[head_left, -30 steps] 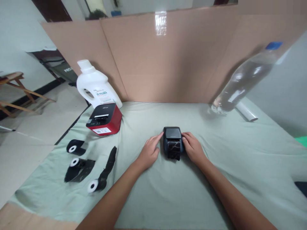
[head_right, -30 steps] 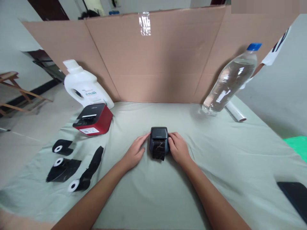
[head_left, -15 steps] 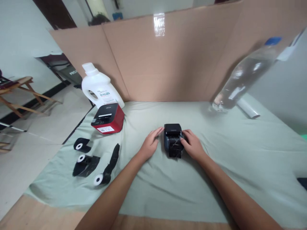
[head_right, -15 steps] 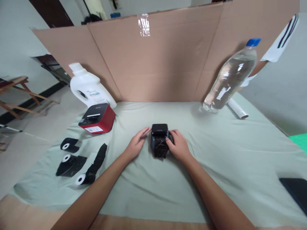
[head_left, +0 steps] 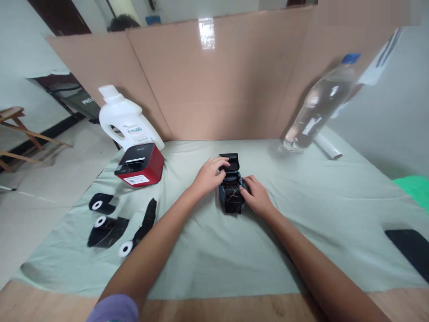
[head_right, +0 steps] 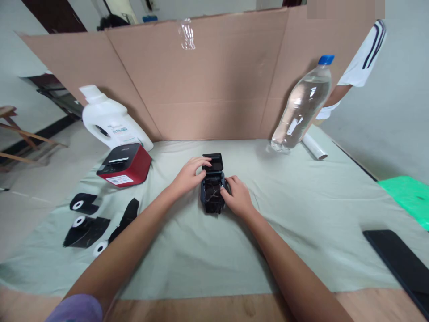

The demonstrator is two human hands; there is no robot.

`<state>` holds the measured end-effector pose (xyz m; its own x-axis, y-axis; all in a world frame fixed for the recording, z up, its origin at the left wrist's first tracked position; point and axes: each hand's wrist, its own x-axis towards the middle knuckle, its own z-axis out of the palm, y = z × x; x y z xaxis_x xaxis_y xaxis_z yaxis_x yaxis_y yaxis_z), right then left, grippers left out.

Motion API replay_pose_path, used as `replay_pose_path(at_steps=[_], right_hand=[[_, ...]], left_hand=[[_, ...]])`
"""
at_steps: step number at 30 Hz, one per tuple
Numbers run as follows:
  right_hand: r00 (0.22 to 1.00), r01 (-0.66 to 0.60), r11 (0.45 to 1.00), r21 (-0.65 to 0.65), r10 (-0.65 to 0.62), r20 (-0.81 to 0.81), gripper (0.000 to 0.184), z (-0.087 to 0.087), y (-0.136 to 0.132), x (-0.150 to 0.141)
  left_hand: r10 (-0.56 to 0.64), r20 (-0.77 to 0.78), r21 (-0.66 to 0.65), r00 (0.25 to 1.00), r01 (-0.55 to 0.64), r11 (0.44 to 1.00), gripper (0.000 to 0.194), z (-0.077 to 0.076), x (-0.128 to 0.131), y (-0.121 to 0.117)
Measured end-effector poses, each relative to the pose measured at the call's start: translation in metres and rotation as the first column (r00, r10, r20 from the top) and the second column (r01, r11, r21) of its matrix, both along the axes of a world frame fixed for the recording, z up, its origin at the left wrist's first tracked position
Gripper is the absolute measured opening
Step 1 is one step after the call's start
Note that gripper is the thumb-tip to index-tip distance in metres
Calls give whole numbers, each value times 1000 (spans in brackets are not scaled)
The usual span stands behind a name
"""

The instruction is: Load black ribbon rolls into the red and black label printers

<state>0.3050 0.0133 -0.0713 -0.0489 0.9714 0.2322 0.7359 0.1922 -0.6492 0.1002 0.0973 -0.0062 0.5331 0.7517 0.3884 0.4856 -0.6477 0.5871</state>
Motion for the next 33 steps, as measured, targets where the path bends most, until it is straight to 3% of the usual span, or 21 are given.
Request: replay_pose_path(at_steps=[5, 8, 12, 20, 24, 28, 33], right_hand=[[1000, 0, 1000, 3, 0, -12, 40, -2, 1, 1], [1000, 0, 1000, 8, 0, -15, 40, -3, 1, 1], [1000, -12, 1000, 12, 12, -26, 41, -3, 0, 2], [1000, -11, 1000, 20, 12, -26, 42, -4, 0, 3], [1000, -3, 999, 32, 3, -14, 39, -5, 1, 3], [1000, -12, 1000, 25, 12, -18, 38, -4, 1, 2], [1000, 6, 1000, 15, -6, -18, 33, -2, 0, 2]], left_hand=[[45, -99, 44, 994, -40, 998, 26, 12, 12, 10], [30, -297, 65, 954, -11, 998, 27, 13, 15, 6], [47, -586, -31, 809, -81, 996, 31, 20, 21, 2], [-144, -706, -223, 693, -26, 974, 33, 40, 33, 7], [-114, -659, -184, 743, -13, 983, 34, 35, 31, 13], [-159, -507, -263, 847, 24, 965, 37, 23, 20, 23], [-157, -365, -338, 918, 26, 941, 42, 16, 15, 28]])
